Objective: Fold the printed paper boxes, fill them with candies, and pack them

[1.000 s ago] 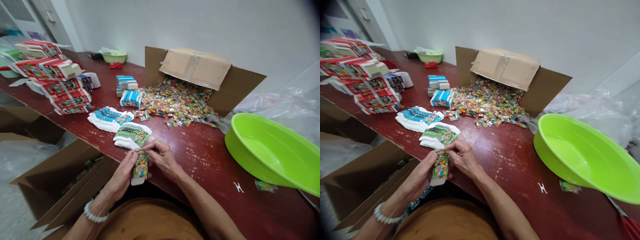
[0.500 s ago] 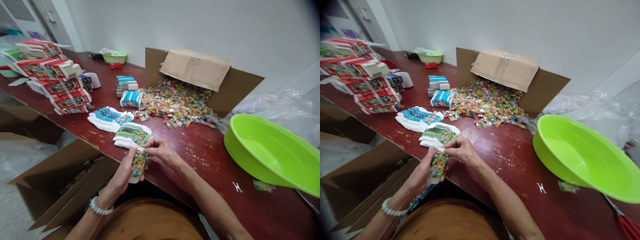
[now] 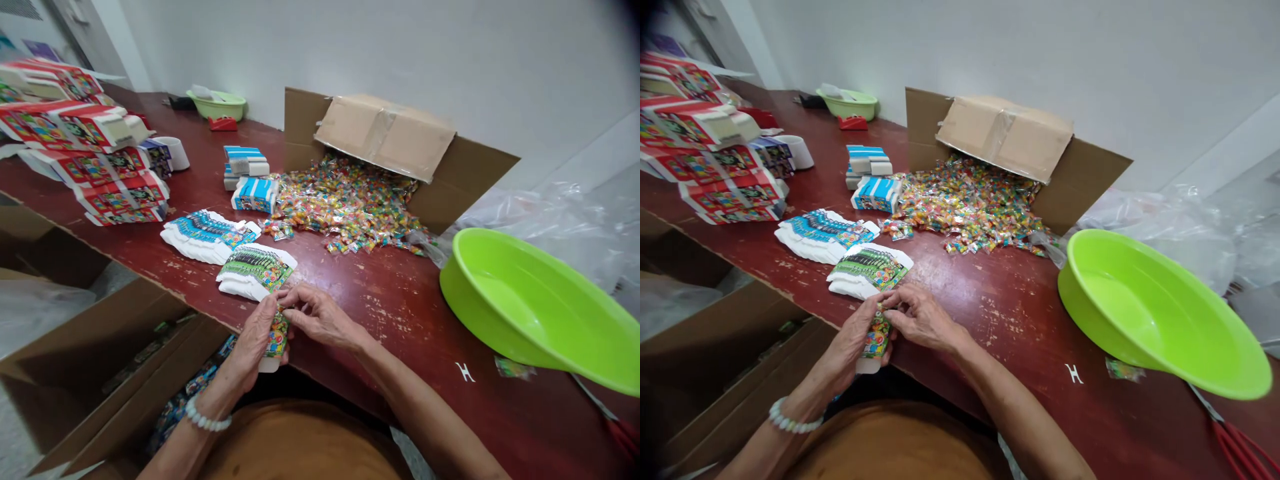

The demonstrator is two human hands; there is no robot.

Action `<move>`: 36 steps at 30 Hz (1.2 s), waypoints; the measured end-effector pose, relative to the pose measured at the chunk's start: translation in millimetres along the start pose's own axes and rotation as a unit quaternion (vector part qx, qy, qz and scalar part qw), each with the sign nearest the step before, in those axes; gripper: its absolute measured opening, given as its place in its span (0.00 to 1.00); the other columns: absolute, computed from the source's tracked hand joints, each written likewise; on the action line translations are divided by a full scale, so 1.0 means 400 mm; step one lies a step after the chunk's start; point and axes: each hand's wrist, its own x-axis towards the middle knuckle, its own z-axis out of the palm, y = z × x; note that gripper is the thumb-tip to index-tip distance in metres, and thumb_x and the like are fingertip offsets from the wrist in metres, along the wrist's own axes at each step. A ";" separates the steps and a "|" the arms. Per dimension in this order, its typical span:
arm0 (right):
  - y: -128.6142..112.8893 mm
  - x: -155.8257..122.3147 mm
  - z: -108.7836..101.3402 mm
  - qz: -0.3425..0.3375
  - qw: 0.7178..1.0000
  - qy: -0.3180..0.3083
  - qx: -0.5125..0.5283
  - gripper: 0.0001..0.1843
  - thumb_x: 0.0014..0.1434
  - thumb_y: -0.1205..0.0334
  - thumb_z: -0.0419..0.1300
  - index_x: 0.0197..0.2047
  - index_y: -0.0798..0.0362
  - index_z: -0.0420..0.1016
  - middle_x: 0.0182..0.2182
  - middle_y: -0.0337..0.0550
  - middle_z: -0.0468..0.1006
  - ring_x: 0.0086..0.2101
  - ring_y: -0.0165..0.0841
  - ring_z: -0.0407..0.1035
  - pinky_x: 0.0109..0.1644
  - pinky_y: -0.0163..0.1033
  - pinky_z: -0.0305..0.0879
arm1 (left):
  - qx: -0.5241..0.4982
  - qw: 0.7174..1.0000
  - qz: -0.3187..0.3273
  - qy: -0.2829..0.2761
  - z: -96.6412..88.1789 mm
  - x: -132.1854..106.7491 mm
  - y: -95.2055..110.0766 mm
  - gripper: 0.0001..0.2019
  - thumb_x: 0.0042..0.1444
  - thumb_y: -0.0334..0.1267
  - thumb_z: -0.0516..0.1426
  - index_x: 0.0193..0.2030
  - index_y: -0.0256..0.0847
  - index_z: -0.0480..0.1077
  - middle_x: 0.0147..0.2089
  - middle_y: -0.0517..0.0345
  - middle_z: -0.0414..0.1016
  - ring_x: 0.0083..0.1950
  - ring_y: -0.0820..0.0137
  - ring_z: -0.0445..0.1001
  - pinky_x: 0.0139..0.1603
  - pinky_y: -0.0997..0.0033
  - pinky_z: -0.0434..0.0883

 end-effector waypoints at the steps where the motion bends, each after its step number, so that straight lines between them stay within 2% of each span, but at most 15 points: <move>1: 0.012 0.007 -0.013 -0.011 0.999 0.001 -0.030 0.06 0.63 0.58 0.60 0.37 0.50 0.76 0.38 0.41 0.78 0.36 0.32 0.71 0.40 0.37 0.66 | -0.020 1.000 -0.002 0.000 0.008 0.003 -0.001 0.33 0.56 0.63 0.57 0.62 0.46 0.63 0.25 0.64 0.72 0.17 0.72 0.69 0.16 0.76 0.65; 4: 0.059 0.055 -0.093 -0.004 0.983 0.040 -0.178 0.10 0.66 0.60 0.55 0.43 0.50 0.78 0.41 0.43 0.78 0.41 0.34 0.72 0.47 0.40 0.67 | -0.076 0.997 -0.005 -0.012 0.019 0.007 0.008 0.28 0.51 0.53 0.65 0.55 0.45 0.65 0.34 0.60 0.78 0.26 0.71 0.75 0.26 0.74 0.72; 7: 0.112 0.117 -0.196 0.071 0.916 0.138 -0.371 0.19 0.65 0.64 0.55 0.58 0.54 0.71 0.56 0.54 0.73 0.53 0.40 0.66 0.56 0.46 0.61 | -0.082 0.996 -0.009 -0.033 0.005 0.007 0.022 0.26 0.46 0.44 0.69 0.50 0.43 0.68 0.48 0.53 0.79 0.36 0.69 0.77 0.35 0.70 0.75; 9: 0.142 0.145 -0.241 0.096 0.894 0.148 -0.411 0.24 0.61 0.65 0.60 0.61 0.56 0.69 0.61 0.58 0.69 0.58 0.47 0.60 0.60 0.53 0.56 | -0.053 0.998 -0.010 -0.018 -0.015 0.008 0.025 0.26 0.42 0.42 0.71 0.47 0.41 0.69 0.46 0.53 0.79 0.36 0.67 0.77 0.36 0.68 0.75; 11: 0.164 0.159 -0.254 0.103 0.890 0.134 -0.423 0.22 0.59 0.63 0.64 0.57 0.53 0.73 0.58 0.56 0.73 0.57 0.51 0.59 0.59 0.58 0.53 | -0.007 1.000 0.017 0.019 -0.041 0.008 0.025 0.27 0.38 0.40 0.72 0.45 0.41 0.69 0.41 0.55 0.79 0.37 0.65 0.77 0.37 0.68 0.75; 13: 0.174 0.161 -0.244 0.106 0.886 0.123 -0.434 0.15 0.60 0.61 0.64 0.50 0.51 0.77 0.51 0.54 0.78 0.56 0.51 0.59 0.59 0.60 0.51 | 0.058 0.995 0.062 0.047 -0.070 0.004 0.026 0.28 0.37 0.38 0.72 0.47 0.41 0.70 0.40 0.56 0.79 0.39 0.63 0.78 0.40 0.68 0.75; 15: 0.173 0.155 -0.225 0.102 0.886 0.119 -0.436 0.09 0.63 0.62 0.61 0.45 0.51 0.79 0.46 0.55 0.79 0.55 0.50 0.59 0.59 0.60 0.49 | 0.141 0.986 0.079 0.043 -0.099 -0.004 0.031 0.27 0.38 0.38 0.71 0.48 0.41 0.73 0.40 0.55 0.80 0.40 0.62 0.78 0.40 0.68 0.74; 19: 0.133 0.119 -0.187 0.093 0.902 0.119 -0.405 0.12 0.67 0.65 0.53 0.43 0.54 0.79 0.44 0.55 0.78 0.49 0.44 0.64 0.56 0.51 0.57 | 0.241 0.970 0.037 0.022 -0.139 -0.026 0.039 0.19 0.38 0.42 0.72 0.38 0.40 0.77 0.29 0.58 0.79 0.29 0.65 0.75 0.29 0.72 0.72; 20: 0.116 0.102 -0.174 0.089 0.911 0.119 -0.385 0.13 0.67 0.65 0.52 0.43 0.53 0.78 0.43 0.53 0.78 0.46 0.41 0.67 0.52 0.47 0.61 | 0.227 0.973 0.028 0.034 -0.143 -0.030 0.038 0.19 0.38 0.44 0.72 0.36 0.40 0.75 0.27 0.59 0.78 0.27 0.66 0.74 0.26 0.73 0.71; 22: 0.076 0.060 -0.141 0.082 0.950 0.101 -0.284 0.14 0.68 0.63 0.50 0.43 0.52 0.78 0.38 0.46 0.78 0.38 0.35 0.69 0.43 0.40 0.65 | 0.163 0.984 0.017 0.068 -0.144 -0.034 0.032 0.20 0.38 0.45 0.72 0.34 0.40 0.71 0.27 0.60 0.77 0.25 0.69 0.73 0.24 0.74 0.70; 24: 0.039 0.015 -0.098 0.082 0.990 0.063 -0.093 0.13 0.67 0.58 0.53 0.43 0.51 0.77 0.33 0.40 0.77 0.30 0.31 0.67 0.35 0.36 0.64 | 0.080 0.992 0.017 0.095 -0.136 -0.034 0.026 0.23 0.37 0.45 0.73 0.33 0.40 0.67 0.28 0.61 0.77 0.26 0.69 0.75 0.25 0.73 0.73; 26: 0.014 -0.022 -0.052 0.087 0.994 0.052 0.051 0.11 0.63 0.55 0.59 0.44 0.51 0.77 0.30 0.38 0.77 0.28 0.29 0.66 0.32 0.34 0.63 | 0.012 0.995 0.016 0.096 -0.123 -0.033 0.021 0.24 0.36 0.43 0.74 0.33 0.39 0.65 0.31 0.60 0.78 0.29 0.69 0.76 0.27 0.71 0.75; 29: 0.001 -0.044 -0.007 0.089 0.986 0.111 0.082 0.08 0.58 0.56 0.63 0.38 0.51 0.76 0.30 0.38 0.78 0.30 0.30 0.69 0.34 0.35 0.64 | -0.039 0.997 0.013 0.072 -0.100 -0.040 0.017 0.25 0.36 0.39 0.74 0.32 0.40 0.63 0.32 0.60 0.78 0.29 0.70 0.77 0.29 0.73 0.74; 32: -0.009 -0.035 0.003 0.101 0.977 0.173 0.071 0.08 0.55 0.56 0.65 0.34 0.52 0.74 0.28 0.38 0.78 0.28 0.31 0.70 0.32 0.36 0.65 | -0.054 0.998 0.001 0.032 -0.076 -0.057 0.011 0.24 0.37 0.36 0.74 0.35 0.40 0.64 0.35 0.59 0.79 0.32 0.71 0.78 0.34 0.73 0.75; 36: -0.044 -0.018 -0.010 0.064 0.986 0.145 0.051 0.06 0.53 0.59 0.66 0.30 0.51 0.74 0.26 0.37 0.78 0.27 0.31 0.70 0.33 0.37 0.66 | -0.044 0.997 -0.017 -0.066 -0.045 -0.073 0.001 0.29 0.39 0.37 0.73 0.48 0.39 0.70 0.41 0.54 0.80 0.36 0.68 0.79 0.39 0.69 0.76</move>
